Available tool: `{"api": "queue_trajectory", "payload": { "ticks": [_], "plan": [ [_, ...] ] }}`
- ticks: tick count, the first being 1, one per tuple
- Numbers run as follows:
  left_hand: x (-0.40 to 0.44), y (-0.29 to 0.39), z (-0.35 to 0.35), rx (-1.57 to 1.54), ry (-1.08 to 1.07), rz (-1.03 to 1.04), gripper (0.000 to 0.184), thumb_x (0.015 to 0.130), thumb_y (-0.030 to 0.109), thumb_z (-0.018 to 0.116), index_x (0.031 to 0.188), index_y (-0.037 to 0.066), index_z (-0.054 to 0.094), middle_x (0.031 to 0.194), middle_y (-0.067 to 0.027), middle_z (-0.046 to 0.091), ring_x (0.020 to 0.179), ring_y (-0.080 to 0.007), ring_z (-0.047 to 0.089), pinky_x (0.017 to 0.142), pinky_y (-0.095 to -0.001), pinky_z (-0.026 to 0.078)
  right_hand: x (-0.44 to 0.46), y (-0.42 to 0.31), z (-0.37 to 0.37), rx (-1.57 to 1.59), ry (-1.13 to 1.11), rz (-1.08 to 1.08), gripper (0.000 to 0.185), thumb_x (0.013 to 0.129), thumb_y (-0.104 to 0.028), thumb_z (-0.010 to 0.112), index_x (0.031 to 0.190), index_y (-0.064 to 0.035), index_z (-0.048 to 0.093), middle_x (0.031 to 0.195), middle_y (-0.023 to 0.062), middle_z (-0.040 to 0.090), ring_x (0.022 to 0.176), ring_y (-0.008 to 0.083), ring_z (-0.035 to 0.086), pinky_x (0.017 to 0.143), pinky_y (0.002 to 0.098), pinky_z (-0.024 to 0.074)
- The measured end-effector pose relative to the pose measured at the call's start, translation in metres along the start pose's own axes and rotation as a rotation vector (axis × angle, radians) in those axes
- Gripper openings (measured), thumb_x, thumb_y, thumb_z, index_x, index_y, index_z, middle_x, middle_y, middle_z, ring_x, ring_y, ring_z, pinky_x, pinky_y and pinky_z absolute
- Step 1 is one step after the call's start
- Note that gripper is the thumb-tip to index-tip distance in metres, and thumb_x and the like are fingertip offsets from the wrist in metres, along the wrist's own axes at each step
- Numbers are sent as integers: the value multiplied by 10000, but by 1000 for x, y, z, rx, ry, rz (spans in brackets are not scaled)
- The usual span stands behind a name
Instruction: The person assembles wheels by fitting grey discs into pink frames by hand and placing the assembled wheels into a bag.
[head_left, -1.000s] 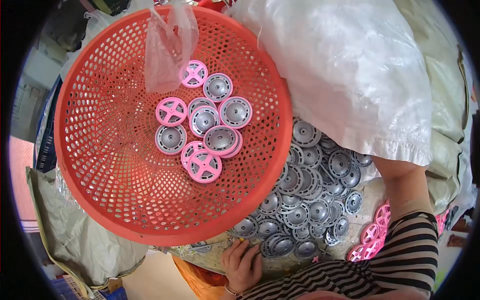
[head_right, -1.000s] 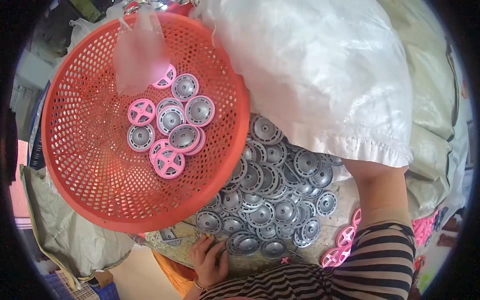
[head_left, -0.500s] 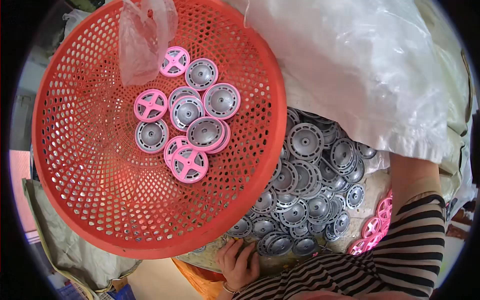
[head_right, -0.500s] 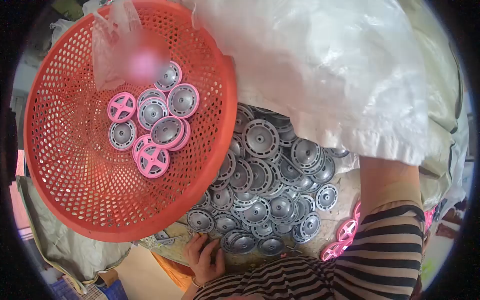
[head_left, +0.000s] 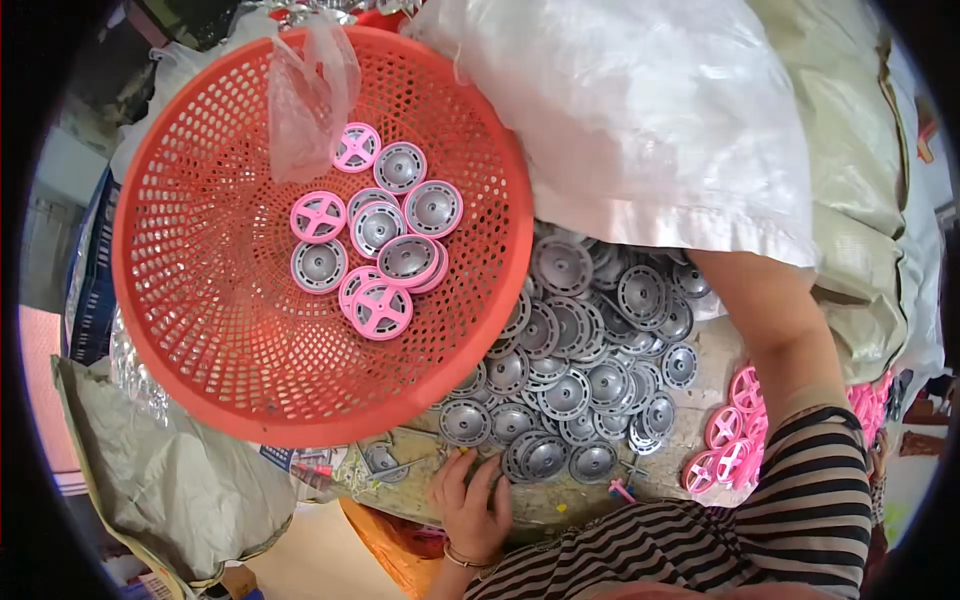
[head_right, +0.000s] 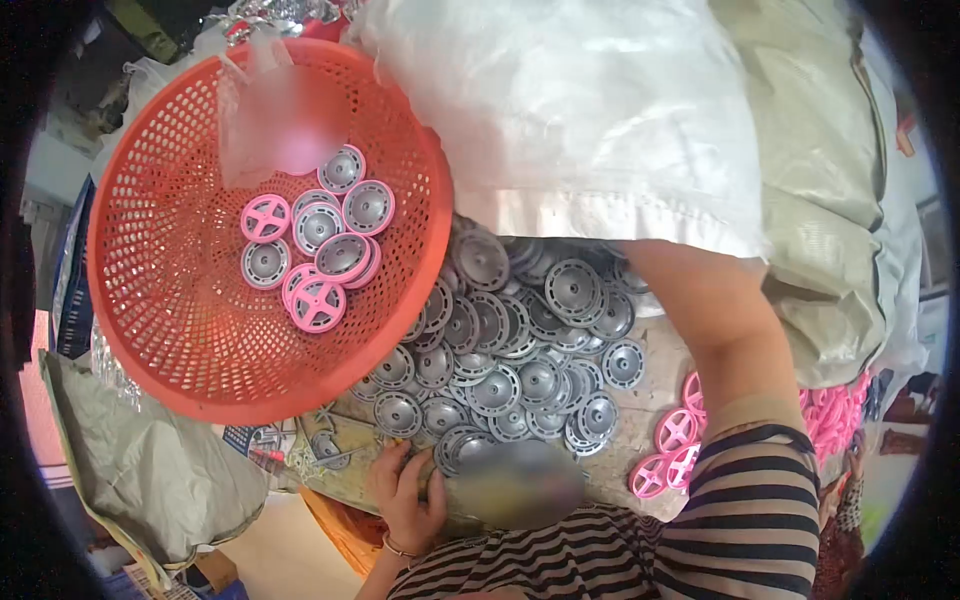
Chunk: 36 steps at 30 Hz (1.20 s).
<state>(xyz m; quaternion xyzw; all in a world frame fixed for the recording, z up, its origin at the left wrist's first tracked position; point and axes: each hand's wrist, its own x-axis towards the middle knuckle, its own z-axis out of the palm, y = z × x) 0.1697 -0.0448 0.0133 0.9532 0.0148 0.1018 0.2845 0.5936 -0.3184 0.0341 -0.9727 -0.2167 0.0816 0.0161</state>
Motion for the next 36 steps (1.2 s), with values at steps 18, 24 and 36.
{"api": "queue_trajectory", "payload": {
  "ticks": [18,24,36],
  "plan": [
    [2,-1,2,-36,8,26,343,700,97,687,1039,73,642,1153,-125,548,1102,-350,498,914,-437,370,0,43,-13,-28,93,184,488,874,-363,491,1315,-157,458,1417,179,371,1183,341,503,999,423,402],
    [4,1,-2,-34,-39,-17,340,703,104,687,1040,90,645,1158,-124,537,1116,-349,487,923,-436,356,26,53,-9,-66,52,220,489,874,-367,491,1316,-161,457,1419,178,368,1180,341,506,998,424,403],
    [1,2,2,-27,27,23,334,715,139,680,1046,109,649,1145,-100,550,1099,-320,505,928,-420,364,-13,20,-20,-43,-28,85,492,873,-377,492,1317,-169,455,1423,178,362,1174,342,513,996,427,407]
  ]
}}
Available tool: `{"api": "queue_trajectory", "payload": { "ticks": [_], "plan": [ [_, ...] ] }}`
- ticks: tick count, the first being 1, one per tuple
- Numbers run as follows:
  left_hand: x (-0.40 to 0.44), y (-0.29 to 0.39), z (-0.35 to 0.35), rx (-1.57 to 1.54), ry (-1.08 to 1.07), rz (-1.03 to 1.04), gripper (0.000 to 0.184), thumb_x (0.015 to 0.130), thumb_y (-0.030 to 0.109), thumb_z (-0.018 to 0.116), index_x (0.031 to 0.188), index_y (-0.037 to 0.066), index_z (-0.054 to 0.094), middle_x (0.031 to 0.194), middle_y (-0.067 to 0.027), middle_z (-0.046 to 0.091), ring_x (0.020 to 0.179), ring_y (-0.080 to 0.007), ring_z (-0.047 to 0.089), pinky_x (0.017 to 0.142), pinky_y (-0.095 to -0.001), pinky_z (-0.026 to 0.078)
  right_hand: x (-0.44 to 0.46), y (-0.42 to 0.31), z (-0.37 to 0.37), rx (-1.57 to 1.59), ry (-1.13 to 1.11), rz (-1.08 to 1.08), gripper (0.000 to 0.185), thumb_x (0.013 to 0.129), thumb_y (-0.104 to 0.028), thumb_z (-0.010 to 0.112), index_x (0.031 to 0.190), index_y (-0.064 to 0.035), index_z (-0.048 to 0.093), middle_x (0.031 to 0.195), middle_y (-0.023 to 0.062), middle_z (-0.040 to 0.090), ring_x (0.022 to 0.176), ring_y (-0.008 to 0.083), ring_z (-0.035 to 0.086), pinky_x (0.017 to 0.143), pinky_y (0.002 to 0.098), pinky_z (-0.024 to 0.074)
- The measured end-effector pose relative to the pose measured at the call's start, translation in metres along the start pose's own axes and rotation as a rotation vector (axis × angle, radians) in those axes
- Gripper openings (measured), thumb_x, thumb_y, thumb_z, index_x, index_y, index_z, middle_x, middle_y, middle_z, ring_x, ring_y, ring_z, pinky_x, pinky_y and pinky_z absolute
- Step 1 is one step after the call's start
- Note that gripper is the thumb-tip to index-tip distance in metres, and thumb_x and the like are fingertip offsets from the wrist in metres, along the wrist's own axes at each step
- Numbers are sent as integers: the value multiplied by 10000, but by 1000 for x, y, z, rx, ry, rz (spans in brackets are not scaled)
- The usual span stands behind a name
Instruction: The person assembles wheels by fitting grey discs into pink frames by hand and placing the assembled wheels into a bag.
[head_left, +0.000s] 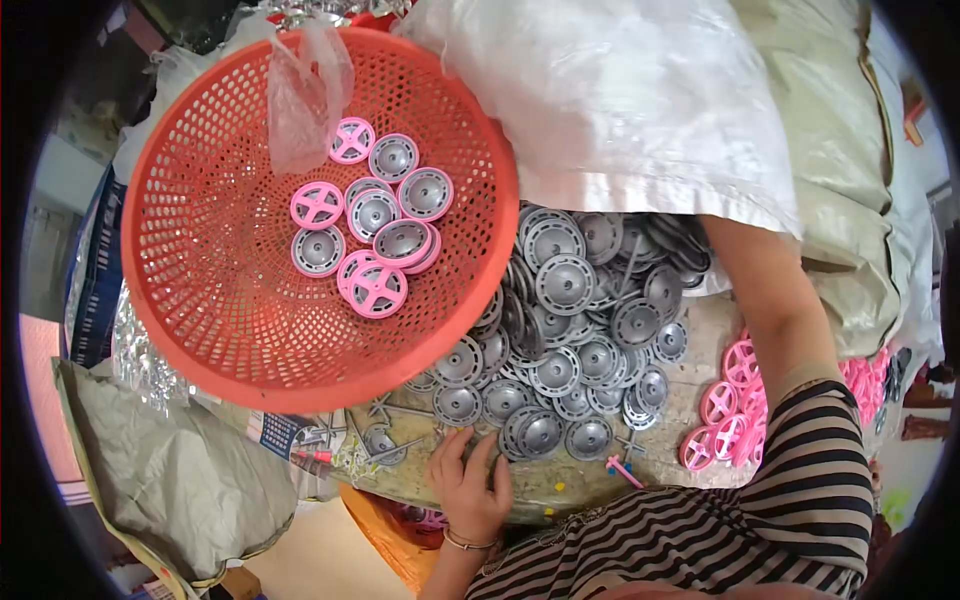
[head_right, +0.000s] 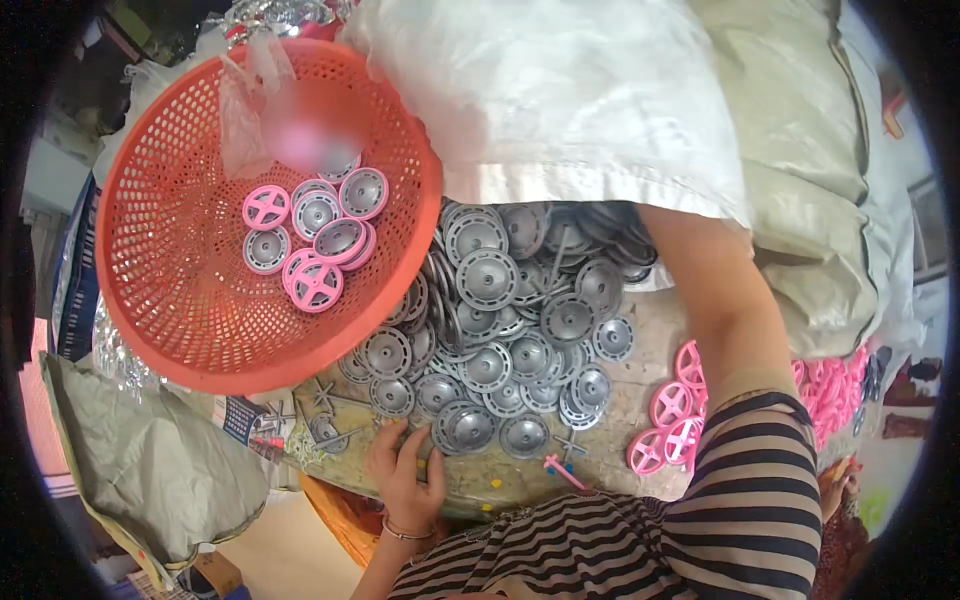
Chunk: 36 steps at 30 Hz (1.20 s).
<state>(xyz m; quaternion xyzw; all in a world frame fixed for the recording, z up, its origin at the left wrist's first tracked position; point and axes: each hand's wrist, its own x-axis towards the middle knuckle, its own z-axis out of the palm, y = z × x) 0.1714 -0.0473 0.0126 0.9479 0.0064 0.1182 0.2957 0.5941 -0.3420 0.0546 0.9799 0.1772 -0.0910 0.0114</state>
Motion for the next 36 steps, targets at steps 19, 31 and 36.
{"api": "queue_trajectory", "payload": {
  "ticks": [19,31,36],
  "plan": [
    [-21,0,7,27,128,143,291,833,128,614,1111,44,600,1221,-141,541,1155,-351,478,984,-461,346,-167,-93,-7,295,60,93,551,786,-435,602,1268,-183,510,1303,137,480,1135,352,521,968,408,433],
    [-87,16,4,-148,154,83,357,839,50,583,1185,-27,537,1267,-221,500,1252,-411,399,1056,-480,303,-266,-72,31,503,501,-178,693,734,-266,725,1303,-1,432,1298,212,466,1201,367,453,1001,385,385],
    [-113,30,2,-127,155,108,348,852,60,581,1185,-28,534,1282,-217,495,1259,-407,395,1049,-460,312,-356,-66,22,629,538,-63,410,808,-219,652,1170,-43,579,1154,186,578,1089,337,547,931,376,428]
  ]
}}
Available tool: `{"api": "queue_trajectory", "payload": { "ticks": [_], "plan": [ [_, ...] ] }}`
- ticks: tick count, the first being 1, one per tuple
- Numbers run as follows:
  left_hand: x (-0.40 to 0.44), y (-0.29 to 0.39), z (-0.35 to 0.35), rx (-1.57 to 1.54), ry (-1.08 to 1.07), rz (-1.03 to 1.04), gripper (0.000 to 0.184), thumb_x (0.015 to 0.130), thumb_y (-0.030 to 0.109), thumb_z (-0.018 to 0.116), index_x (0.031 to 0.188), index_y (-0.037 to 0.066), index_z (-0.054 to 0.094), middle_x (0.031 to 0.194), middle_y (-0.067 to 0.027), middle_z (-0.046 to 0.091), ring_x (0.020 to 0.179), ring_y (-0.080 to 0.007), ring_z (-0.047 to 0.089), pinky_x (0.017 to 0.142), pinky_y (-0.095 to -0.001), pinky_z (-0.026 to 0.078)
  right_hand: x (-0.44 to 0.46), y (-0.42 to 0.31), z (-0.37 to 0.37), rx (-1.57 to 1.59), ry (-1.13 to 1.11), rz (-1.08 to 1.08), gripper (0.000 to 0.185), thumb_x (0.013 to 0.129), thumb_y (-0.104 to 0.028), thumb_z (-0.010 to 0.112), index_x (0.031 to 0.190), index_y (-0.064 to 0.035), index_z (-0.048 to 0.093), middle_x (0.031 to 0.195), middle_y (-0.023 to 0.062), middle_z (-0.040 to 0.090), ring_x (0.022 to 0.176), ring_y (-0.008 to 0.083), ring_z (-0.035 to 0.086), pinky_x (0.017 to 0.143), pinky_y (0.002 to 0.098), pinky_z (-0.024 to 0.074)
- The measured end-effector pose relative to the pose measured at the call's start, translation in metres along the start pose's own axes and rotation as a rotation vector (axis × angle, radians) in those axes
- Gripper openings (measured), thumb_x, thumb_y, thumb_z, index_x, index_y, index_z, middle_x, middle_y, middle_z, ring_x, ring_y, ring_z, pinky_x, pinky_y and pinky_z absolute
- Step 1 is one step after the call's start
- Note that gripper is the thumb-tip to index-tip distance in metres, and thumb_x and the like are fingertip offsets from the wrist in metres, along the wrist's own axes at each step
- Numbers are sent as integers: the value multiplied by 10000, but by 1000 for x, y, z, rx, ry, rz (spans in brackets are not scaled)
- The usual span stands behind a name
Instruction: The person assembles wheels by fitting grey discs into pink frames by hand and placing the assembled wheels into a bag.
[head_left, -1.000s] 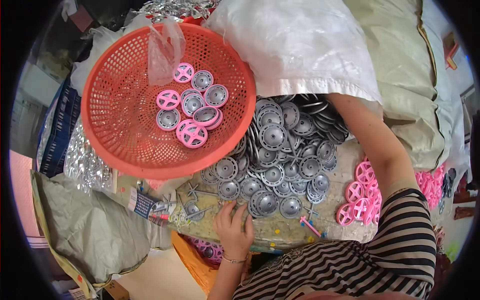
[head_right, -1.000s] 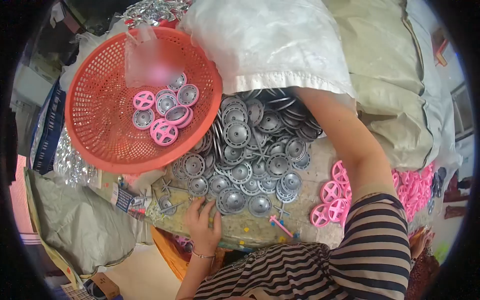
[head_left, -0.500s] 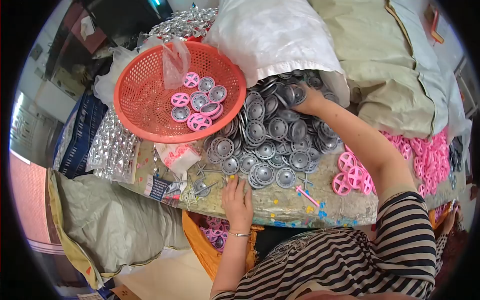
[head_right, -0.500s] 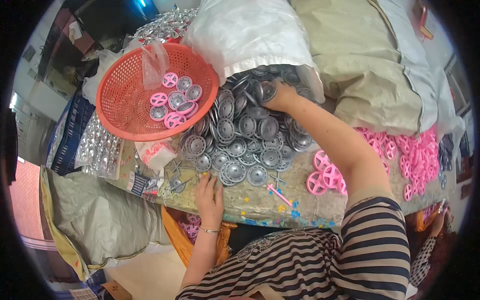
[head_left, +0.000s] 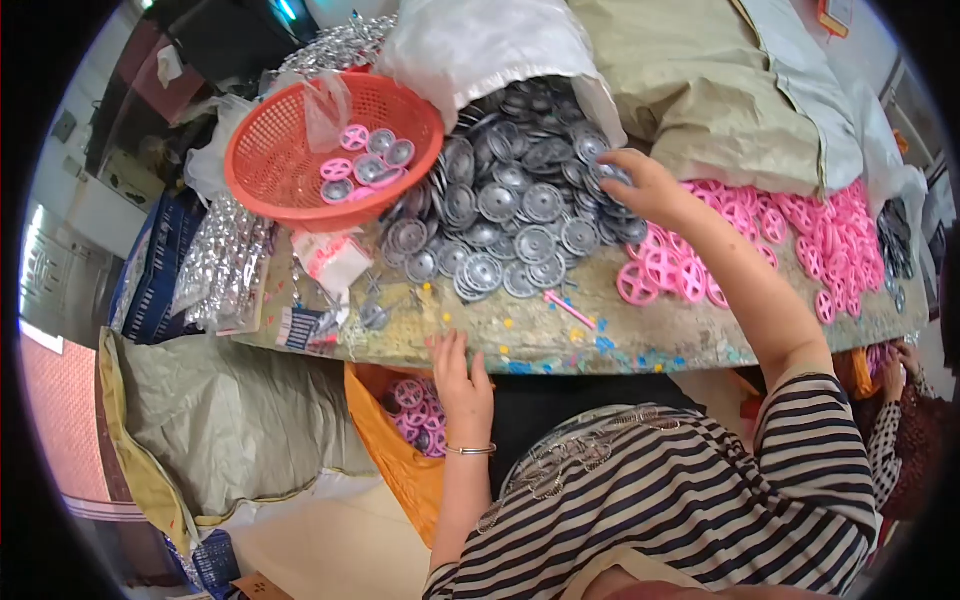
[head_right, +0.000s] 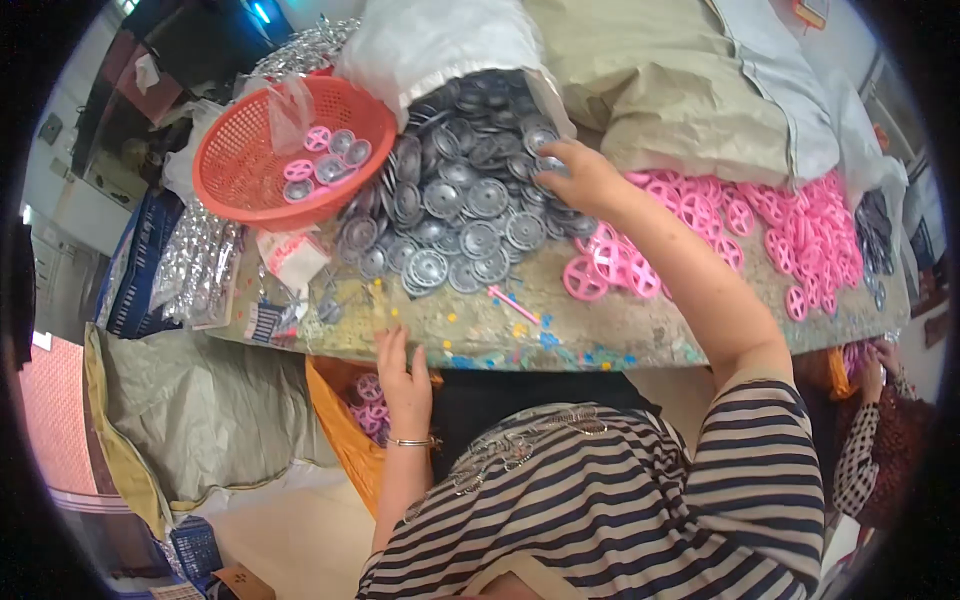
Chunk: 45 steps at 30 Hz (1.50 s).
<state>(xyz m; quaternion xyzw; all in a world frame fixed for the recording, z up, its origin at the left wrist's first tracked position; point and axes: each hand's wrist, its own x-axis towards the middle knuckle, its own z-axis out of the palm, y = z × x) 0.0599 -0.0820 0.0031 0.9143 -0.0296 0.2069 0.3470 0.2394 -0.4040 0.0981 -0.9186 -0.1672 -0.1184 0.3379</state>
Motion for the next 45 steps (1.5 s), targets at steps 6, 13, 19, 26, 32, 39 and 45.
{"api": "queue_trajectory", "payload": {
  "ticks": [6,13,19,26,32,39,45],
  "plan": [
    [-15,21,2,-59,-45,-3,306,857,57,584,1153,-16,562,1241,-191,537,1238,-381,436,1013,-438,360,-86,8,-25,104,-31,181,286,824,-186,645,1054,-16,640,1035,159,620,920,285,605,813,359,477],
    [-9,46,13,-118,-102,69,274,849,48,596,1118,2,591,1194,-177,570,1210,-370,470,988,-428,391,-138,20,2,-511,99,24,700,649,-359,771,1220,-26,542,1157,141,586,1111,338,489,953,470,350],
    [-7,65,10,-332,-211,-49,300,851,41,599,1148,0,582,1185,-179,578,1189,-307,505,953,-374,428,-124,9,-3,-382,64,11,644,649,-302,774,1193,-34,557,1108,137,598,1059,313,523,908,424,374],
    [-8,86,23,-1201,-357,-445,471,964,147,490,1377,-9,326,1260,-136,512,1070,-205,577,879,-307,502,-123,-91,44,124,-154,-275,602,645,-242,793,1165,-46,561,1099,139,597,1023,308,553,894,404,411],
    [-2,76,15,-1256,-303,-762,341,990,153,406,1294,1,431,1164,-130,581,1002,-215,626,812,-349,560,-101,-65,63,122,-131,-251,607,717,-136,713,1268,-24,486,1239,176,527,1117,369,490,982,427,369],
    [6,74,16,-1294,-261,-781,334,991,166,416,1272,-13,429,1162,-140,576,1018,-233,622,831,-379,561,-55,-11,83,-294,-36,-270,449,745,-44,580,1190,-18,530,1212,161,546,1120,349,508,938,429,422],
    [0,65,5,-1369,-215,-727,339,988,165,426,1276,-14,424,1179,-135,565,1055,-238,603,889,-410,535,-48,4,75,8,-70,-186,300,828,-51,566,1124,-33,608,1084,155,620,954,329,599,846,370,477]
  ]
}}
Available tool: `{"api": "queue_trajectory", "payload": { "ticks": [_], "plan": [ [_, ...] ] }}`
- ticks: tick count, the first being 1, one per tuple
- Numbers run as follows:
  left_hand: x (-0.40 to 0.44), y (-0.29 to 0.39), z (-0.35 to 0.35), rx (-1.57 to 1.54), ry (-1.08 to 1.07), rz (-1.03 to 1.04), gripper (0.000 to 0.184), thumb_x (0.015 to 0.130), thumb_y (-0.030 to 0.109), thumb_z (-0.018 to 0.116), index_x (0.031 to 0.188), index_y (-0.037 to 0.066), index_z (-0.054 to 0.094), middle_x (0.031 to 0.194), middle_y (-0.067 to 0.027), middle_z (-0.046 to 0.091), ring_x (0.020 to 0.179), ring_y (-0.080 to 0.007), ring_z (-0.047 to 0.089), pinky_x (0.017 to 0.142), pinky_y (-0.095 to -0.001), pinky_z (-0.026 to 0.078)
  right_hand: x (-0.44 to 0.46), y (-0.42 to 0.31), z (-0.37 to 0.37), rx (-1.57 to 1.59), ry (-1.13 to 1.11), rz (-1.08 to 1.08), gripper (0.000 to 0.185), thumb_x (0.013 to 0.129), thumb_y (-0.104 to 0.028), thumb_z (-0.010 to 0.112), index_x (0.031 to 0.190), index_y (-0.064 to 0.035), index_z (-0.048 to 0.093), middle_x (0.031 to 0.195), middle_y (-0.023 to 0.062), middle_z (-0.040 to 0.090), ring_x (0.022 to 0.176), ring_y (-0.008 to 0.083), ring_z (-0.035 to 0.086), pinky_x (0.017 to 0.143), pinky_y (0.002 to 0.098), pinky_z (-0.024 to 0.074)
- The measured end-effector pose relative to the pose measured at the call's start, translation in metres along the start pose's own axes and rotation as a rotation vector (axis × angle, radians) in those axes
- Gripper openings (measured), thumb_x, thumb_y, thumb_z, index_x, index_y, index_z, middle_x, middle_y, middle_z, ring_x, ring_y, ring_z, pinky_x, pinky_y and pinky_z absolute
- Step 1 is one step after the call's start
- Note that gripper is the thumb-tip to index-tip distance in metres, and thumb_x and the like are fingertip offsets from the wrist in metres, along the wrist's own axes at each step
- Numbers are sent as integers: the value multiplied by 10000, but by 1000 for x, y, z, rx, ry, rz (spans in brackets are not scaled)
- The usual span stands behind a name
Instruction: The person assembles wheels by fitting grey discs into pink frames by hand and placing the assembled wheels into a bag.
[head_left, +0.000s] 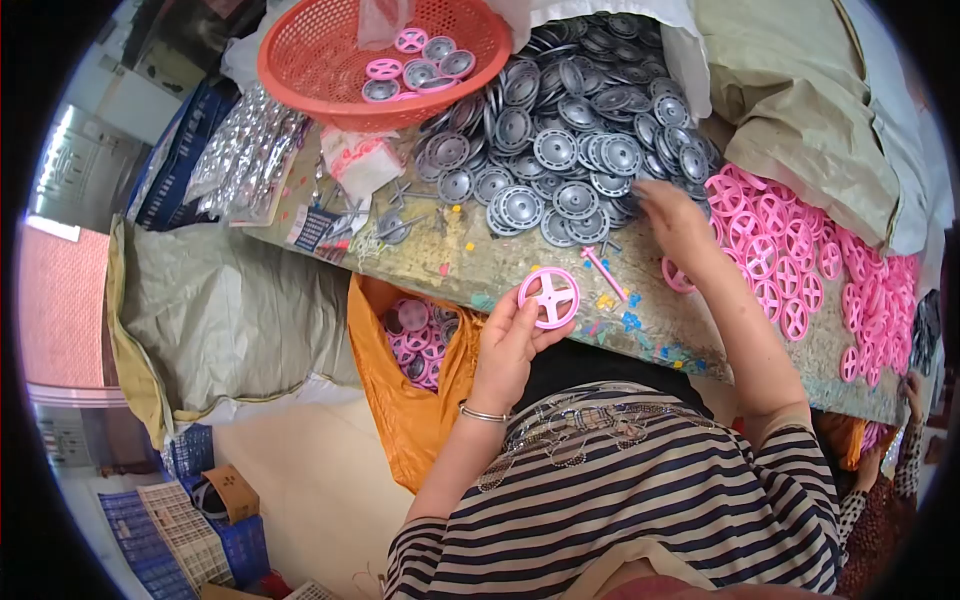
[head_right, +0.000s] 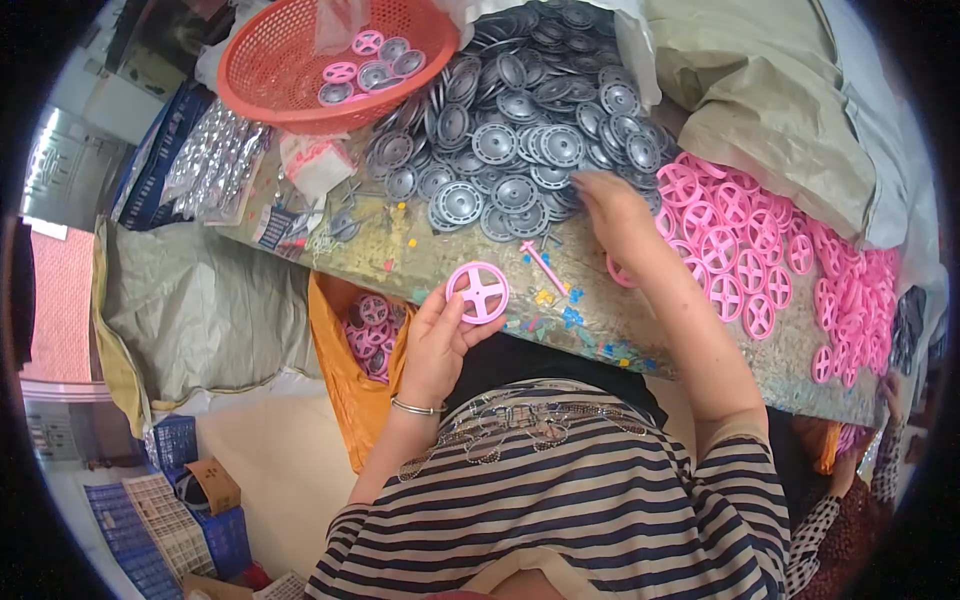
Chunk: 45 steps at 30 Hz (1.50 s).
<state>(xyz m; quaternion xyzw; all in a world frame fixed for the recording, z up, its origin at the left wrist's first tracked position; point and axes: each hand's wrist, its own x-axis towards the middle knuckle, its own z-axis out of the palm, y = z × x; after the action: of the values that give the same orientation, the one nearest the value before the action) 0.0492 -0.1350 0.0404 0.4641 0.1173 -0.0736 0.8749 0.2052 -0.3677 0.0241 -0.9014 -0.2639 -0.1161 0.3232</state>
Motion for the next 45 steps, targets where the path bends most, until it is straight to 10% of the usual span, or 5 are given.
{"api": "queue_trajectory", "payload": {
  "ticks": [5,10,28,45],
  "plan": [
    [-1,-1,5,-12,-32,36,350,988,150,425,1300,-7,406,1199,-137,551,1074,-238,591,902,-408,529,-13,-90,-34,890,-130,440,334,853,-82,607,1184,-44,593,1031,128,618,875,238,613,756,296,484],
    [-2,-3,14,1,-128,112,366,988,140,423,1324,-1,386,1239,-134,522,1093,-229,573,917,-405,520,-40,-121,-5,454,-139,50,449,832,-88,667,1267,-82,554,998,34,605,904,98,565,760,237,461],
    [-13,-13,-8,242,-173,129,402,940,16,476,1326,-18,368,1213,-138,529,1055,-212,581,857,-362,552,-63,-119,31,1034,-288,505,272,834,-130,680,1069,-3,631,938,67,644,847,120,603,755,266,497],
    [-22,6,-25,117,125,131,383,932,9,434,1312,18,388,1237,-127,503,1112,-254,551,880,-428,536,-82,-101,4,752,-179,530,303,926,-140,561,1195,1,546,995,64,635,907,111,585,809,257,473]
  ]
}}
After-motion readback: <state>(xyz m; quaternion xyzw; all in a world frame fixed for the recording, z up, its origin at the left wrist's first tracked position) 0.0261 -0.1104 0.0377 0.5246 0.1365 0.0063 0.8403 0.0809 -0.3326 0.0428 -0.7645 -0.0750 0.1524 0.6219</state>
